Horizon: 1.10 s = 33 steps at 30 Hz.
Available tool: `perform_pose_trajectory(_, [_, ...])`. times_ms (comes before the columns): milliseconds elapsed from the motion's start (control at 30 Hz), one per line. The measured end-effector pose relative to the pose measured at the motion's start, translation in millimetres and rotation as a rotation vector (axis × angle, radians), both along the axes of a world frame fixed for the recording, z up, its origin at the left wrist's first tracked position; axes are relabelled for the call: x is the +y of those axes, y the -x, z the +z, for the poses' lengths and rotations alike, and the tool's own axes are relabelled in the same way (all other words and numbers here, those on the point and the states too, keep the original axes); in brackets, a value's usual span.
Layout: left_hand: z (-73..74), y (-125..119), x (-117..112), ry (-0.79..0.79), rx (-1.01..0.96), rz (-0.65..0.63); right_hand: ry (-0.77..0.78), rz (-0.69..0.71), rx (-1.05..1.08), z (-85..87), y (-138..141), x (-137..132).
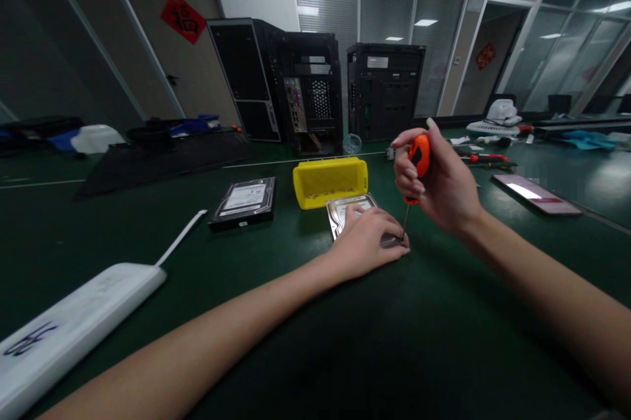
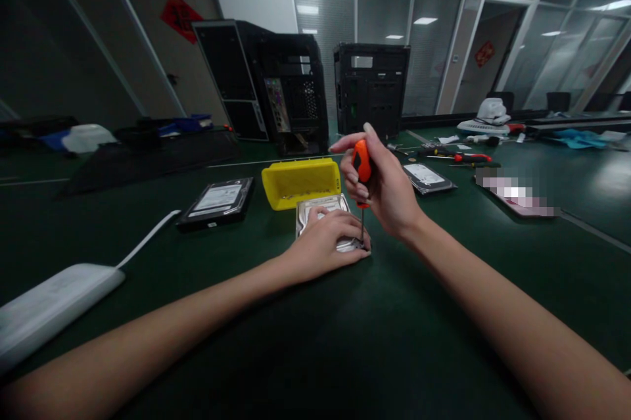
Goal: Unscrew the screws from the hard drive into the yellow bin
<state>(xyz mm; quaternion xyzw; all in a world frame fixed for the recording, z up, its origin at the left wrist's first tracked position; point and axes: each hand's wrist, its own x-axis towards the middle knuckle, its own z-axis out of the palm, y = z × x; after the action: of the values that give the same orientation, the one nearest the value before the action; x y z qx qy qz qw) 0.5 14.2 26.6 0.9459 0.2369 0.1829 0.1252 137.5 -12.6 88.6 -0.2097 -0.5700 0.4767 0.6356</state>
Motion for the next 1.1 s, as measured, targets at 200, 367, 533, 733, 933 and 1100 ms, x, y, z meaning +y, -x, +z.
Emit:
perform_pose_trajectory(200, [-0.7, 0, 0, -0.002, -0.002, -0.004, 0.033, -0.007, 0.070, 0.1, -4, 1])
perform_pose_trajectory(367, [-1.2, 0, 1, 0.008, -0.017, -0.004, 0.101, 0.007, 0.099, -0.4, -9, 1])
perform_pose_trajectory(533, [-1.8, 0, 1, 0.012, -0.006, 0.013, 0.140, 0.022, 0.109, 1.4, -5, -5])
perform_pose_trajectory(733, [-3.6, 0, 2, -0.010, -0.018, 0.020, 0.142, 0.028, 0.080, 5.1, -4, -10])
perform_pose_trajectory(933, [-4.1, 0, 3, -0.010, -0.011, 0.022, 0.121, 0.058, 0.019, 7.2, -2, -10])
perform_pose_trajectory(1100, [-2.1, 0, 2, 0.003, -0.003, 0.017, 0.108, 0.048, 0.040, 5.1, -6, -5])
